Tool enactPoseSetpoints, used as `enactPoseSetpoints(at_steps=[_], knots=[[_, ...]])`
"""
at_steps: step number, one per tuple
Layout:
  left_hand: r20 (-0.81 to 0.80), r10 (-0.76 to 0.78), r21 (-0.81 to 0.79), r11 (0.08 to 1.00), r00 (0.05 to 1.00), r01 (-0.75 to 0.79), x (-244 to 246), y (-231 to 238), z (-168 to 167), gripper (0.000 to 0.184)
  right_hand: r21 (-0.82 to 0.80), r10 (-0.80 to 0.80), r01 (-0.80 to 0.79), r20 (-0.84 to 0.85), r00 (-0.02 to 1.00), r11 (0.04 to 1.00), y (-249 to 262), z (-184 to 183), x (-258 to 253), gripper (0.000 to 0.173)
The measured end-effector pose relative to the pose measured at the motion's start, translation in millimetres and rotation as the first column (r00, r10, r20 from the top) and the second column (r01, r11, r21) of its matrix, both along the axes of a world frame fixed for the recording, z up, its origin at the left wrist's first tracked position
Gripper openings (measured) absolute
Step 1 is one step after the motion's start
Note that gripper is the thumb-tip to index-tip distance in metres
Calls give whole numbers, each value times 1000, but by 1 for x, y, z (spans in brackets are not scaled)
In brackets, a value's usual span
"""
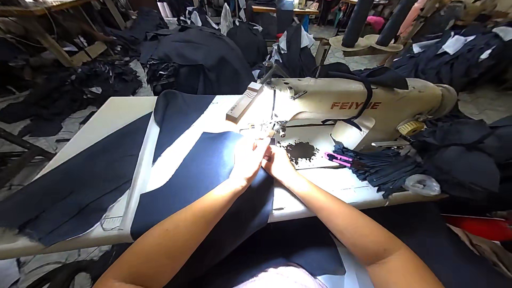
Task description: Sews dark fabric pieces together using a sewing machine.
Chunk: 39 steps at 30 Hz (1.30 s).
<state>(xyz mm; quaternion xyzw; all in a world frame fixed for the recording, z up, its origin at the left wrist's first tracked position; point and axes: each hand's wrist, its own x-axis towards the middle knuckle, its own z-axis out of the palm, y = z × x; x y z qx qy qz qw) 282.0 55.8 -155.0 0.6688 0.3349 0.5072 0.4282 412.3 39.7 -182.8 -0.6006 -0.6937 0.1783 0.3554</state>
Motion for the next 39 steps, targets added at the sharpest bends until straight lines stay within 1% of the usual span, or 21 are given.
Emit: enactPoseSetpoints(at_steps=[1,2,3,5,6,7,9,11,12,14,18,20,23,26,28,30,32,34,37,38,39], knots=[[32,27,37,999,999,-28,0,1,-1,15,17,-1,2,-9,1000,1000,-7,3,0,15],[36,50,78,996,998,-53,-2,2,-2,14,126,-26,23,21,999,992,-14,1,0,16],[12,64,132,989,998,-65,-5,4,-4,14,299,-61,40,61,996,953,-18,-3,1,18],[-118,63,316,948,991,-23,-17,9,-10,15,590,-112,4,148,983,808,-23,-6,5,24],[-216,46,409,911,975,47,-23,14,-12,15,652,-117,-47,205,972,757,-25,-4,9,27],[-335,29,470,872,942,140,-30,18,-13,16,658,-106,-98,264,959,747,-26,0,13,32],[-555,-15,478,813,832,333,-39,23,-15,15,594,-97,-157,373,923,789,-24,3,19,35],[-692,-56,378,822,720,427,-46,26,-17,14,503,-93,-158,438,894,850,-20,0,23,24],[-703,-62,335,850,708,407,-48,30,-18,15,450,-90,-140,452,887,882,-19,-3,23,20],[-642,-17,305,912,766,275,-51,40,-22,18,381,-99,-87,442,892,921,-15,-6,22,20],[-533,70,228,972,843,63,-45,66,-18,21,418,-164,-15,388,907,908,-5,-3,13,16],[-462,74,108,994,884,-26,-34,73,-14,21,443,-210,25,374,903,896,-2,2,7,12],[-267,72,28,997,961,-67,-18,88,-17,19,494,-280,78,350,894,866,0,7,3,13],[-217,75,-54,995,973,-88,-6,97,-19,14,507,-343,121,372,863,854,-1,11,3,15],[-315,78,-25,996,946,-91,0,97,-17,18,527,-352,125,358,865,841,-2,11,4,14],[-442,88,73,995,893,-62,1,95,-15,26,546,-354,117,352,866,830,-3,9,7,13],[-471,99,147,989,877,-33,-2,93,-18,28,563,-339,104,331,881,820,-5,6,11,12],[-491,106,216,976,864,3,-10,88,-20,24,577,-302,63,329,895,814,-8,3,14,13],[-565,155,292,956,810,21,-26,60,-22,13,564,-168,-68,355,919,823,-12,-4,22,11],[-579,176,312,950,796,17,-32,48,-23,13,546,-106,-112,353,930,830,-14,-7,24,15],[-596,181,328,944,783,32,-37,33,-26,20,524,-52,-148,347,936,839,-18,-8,25,25]])
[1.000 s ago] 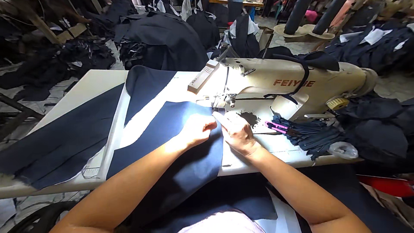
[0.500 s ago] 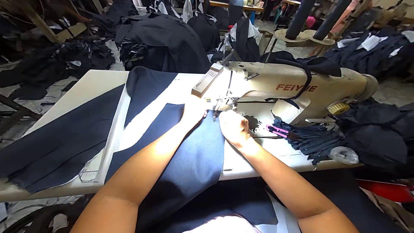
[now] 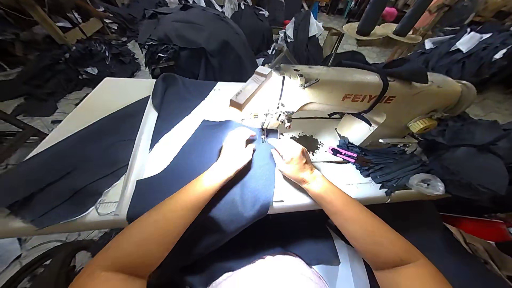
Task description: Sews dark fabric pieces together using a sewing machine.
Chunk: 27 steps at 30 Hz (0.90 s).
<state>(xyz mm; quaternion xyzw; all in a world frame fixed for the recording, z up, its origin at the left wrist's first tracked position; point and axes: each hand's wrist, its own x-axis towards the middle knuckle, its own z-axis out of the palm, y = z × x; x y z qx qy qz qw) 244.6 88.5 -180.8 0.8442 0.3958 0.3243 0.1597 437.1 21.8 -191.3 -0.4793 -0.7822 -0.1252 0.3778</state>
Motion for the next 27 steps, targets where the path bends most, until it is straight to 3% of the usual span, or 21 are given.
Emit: enactPoseSetpoints(at_steps=[2,6,9,12,16,19,27], knots=[[-6,-47,82,995,999,47,-8,-40,-4,24,-62,46,-49,-53,998,997,-13,-4,-1,35],[-25,-75,172,982,997,78,-11,-125,-17,23,-144,-39,11,-193,980,989,-46,-13,4,18],[-85,17,178,984,996,-2,-10,-158,-31,50,-200,-113,68,-225,968,977,-75,-17,5,19],[-76,62,156,986,995,-50,-10,-163,-41,54,-228,-148,98,-212,966,969,-100,-24,1,18],[-23,46,165,985,999,-42,-9,-161,-45,28,-195,-98,59,-201,975,979,-116,-36,-3,19],[-8,31,187,982,999,-29,-10,-158,-45,21,-192,-38,4,-177,984,981,-118,-40,-4,21],[110,74,95,992,991,-85,-14,-154,-32,23,-229,17,-49,-137,990,972,-117,-38,-16,30]])
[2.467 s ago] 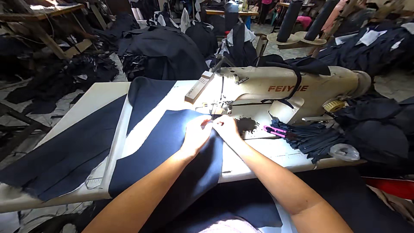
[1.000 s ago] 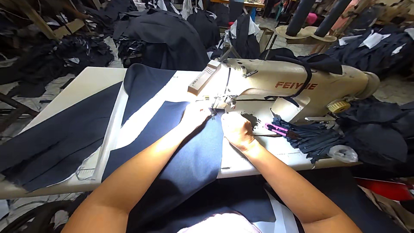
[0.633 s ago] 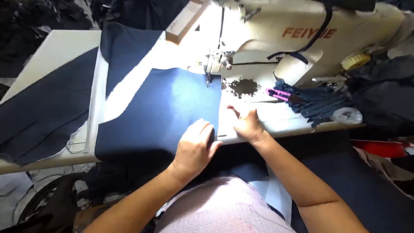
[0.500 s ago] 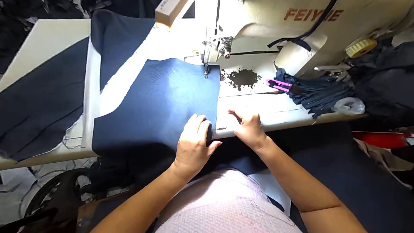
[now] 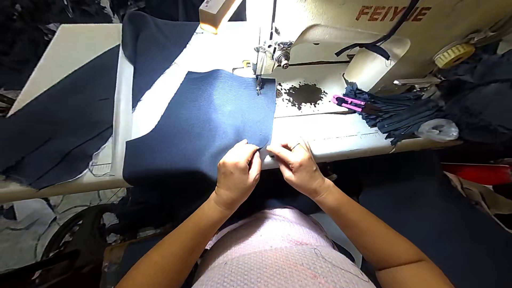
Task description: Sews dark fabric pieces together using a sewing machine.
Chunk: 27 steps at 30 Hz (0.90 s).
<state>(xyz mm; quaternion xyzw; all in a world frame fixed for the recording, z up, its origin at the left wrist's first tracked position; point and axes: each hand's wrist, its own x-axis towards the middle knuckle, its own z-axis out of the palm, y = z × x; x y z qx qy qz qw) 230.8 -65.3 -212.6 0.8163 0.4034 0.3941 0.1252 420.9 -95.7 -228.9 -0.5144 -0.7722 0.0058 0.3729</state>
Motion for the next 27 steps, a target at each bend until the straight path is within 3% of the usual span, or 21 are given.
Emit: enactPoseSetpoints(at_steps=[4,11,16,27], knots=[[-40,-8,0,1000,999,8,-1,2,1,24,-22,35,-34,75,997,999,-4,-3,-4,30],[-157,-59,83,994,986,72,5,2,-3,19,-8,35,-35,-10,999,999,-1,0,4,26],[-177,-52,86,994,983,68,6,1,-6,23,-90,-42,53,125,991,995,16,11,15,34],[-134,-64,140,987,989,83,5,-2,-13,22,-88,-89,116,270,959,989,24,27,14,27]])
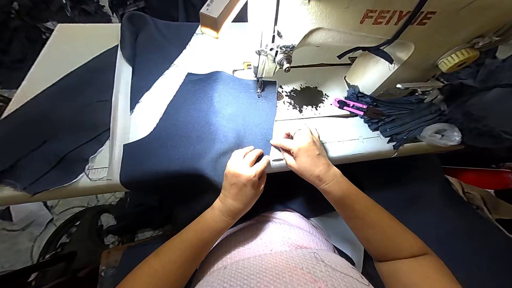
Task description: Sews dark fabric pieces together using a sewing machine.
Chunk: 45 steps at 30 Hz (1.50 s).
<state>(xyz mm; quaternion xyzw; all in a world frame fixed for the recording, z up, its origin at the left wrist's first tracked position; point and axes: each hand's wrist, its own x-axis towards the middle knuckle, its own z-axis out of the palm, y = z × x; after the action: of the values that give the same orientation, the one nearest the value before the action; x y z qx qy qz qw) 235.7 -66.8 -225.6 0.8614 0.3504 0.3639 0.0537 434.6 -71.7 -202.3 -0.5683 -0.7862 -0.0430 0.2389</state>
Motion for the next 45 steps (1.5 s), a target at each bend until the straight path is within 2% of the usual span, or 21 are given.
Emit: enactPoseSetpoints(at_steps=[15,22,26,29,31,36,45], knots=[[10,-25,-33,999,1000,25,-1,6,6,20,-35,21,-25,-138,990,999,9,-4,4,26],[-48,-69,-52,996,996,66,-2,14,15,16,73,137,-128,-138,981,989,5,-14,5,30],[-73,-159,-96,984,985,152,-8,50,26,29,87,152,-143,-106,983,986,3,-16,5,32],[-261,-162,-156,980,952,124,-14,81,27,46,66,142,-136,-88,986,988,3,-15,5,33],[-327,-179,-184,975,928,124,-18,92,21,51,52,137,-132,-93,986,990,2,-16,5,33],[-327,-212,-252,959,921,131,-21,96,15,53,22,123,-121,-136,983,992,3,-18,4,34],[-328,-228,-278,951,917,137,-21,108,17,52,13,110,-109,-151,982,994,13,-16,3,32]])
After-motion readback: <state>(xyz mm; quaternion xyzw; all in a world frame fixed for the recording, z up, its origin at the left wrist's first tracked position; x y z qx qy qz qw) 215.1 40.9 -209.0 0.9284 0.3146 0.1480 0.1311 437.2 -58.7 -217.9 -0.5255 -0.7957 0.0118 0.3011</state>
